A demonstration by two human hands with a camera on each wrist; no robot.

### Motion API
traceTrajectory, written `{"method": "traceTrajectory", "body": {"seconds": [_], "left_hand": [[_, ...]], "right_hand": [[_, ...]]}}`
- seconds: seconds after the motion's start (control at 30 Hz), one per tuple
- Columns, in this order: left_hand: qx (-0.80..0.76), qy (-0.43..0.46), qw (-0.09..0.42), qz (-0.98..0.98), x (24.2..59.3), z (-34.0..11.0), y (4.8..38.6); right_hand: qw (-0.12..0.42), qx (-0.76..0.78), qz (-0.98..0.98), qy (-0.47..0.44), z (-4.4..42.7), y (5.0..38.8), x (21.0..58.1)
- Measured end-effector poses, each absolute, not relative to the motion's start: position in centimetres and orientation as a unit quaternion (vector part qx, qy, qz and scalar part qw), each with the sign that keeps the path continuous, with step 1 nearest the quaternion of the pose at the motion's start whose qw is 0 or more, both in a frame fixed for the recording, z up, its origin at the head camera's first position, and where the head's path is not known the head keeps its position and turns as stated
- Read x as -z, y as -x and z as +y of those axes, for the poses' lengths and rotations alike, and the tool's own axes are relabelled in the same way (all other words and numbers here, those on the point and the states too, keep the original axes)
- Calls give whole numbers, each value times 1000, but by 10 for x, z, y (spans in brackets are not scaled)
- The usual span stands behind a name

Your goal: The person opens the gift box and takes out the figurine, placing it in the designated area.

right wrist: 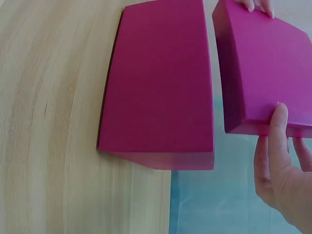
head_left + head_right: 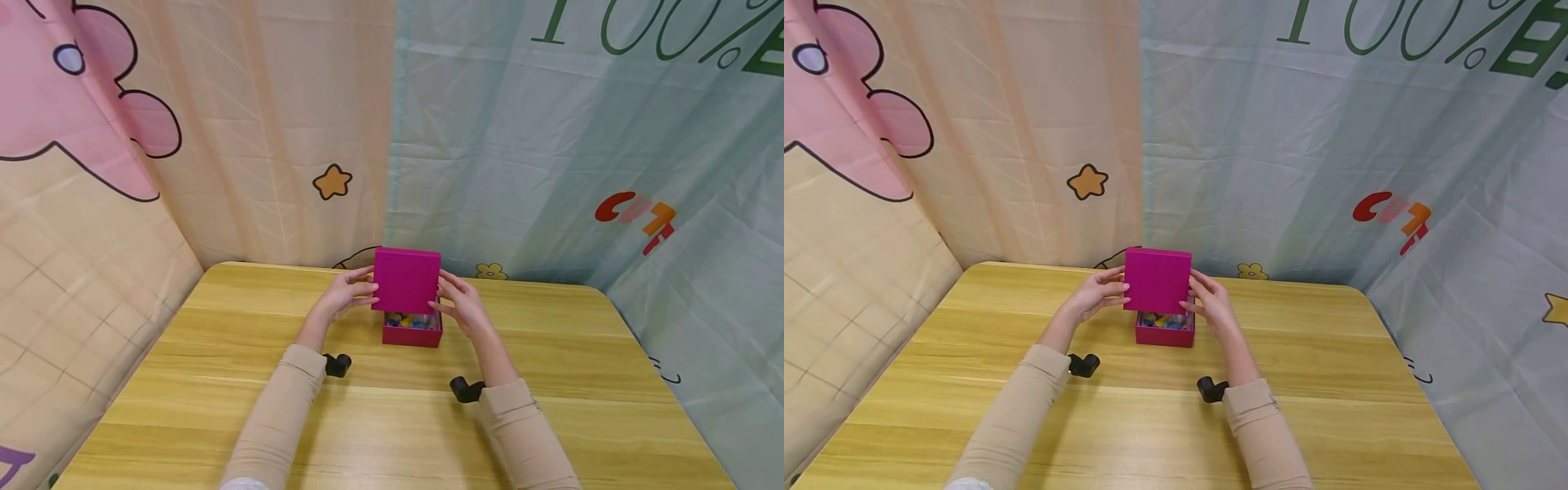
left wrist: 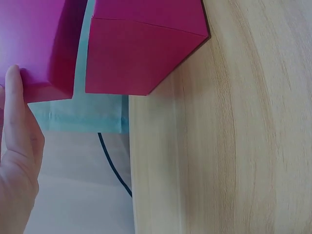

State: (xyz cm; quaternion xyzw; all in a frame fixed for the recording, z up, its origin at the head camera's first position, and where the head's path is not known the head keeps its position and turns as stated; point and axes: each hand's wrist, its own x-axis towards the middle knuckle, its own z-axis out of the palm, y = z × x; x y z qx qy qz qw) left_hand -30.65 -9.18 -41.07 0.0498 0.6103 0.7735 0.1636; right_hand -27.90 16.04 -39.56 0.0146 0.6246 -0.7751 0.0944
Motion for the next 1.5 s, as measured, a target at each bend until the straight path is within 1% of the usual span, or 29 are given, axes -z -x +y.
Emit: {"method": "traceTrajectory", "body": {"seconds": [0.27, 0.47, 0.67, 0.83, 1.03, 1.27, 1.5], "left_hand": [[-789, -67, 149, 592, 412, -92, 307], [-815, -52, 145, 559, 411, -91, 308], [-835, -30, 127, 534, 410, -88, 306], [-823, -10, 114, 556, 411, -85, 306], [-817, -5, 108, 566, 413, -83, 307], [-787, 14, 114, 606, 415, -84, 307], [-789, 27, 121, 602, 419, -83, 307]], "right_hand": [[61, 803, 592, -40, 153, 280, 394], [39, 812, 580, -46, 150, 280, 397], [16, 821, 569, -50, 147, 281, 399], [16, 820, 569, -53, 146, 281, 401], [23, 821, 570, -27, 147, 281, 403], [31, 805, 593, -1, 148, 282, 405], [39, 788, 615, -5, 149, 283, 410]]}}
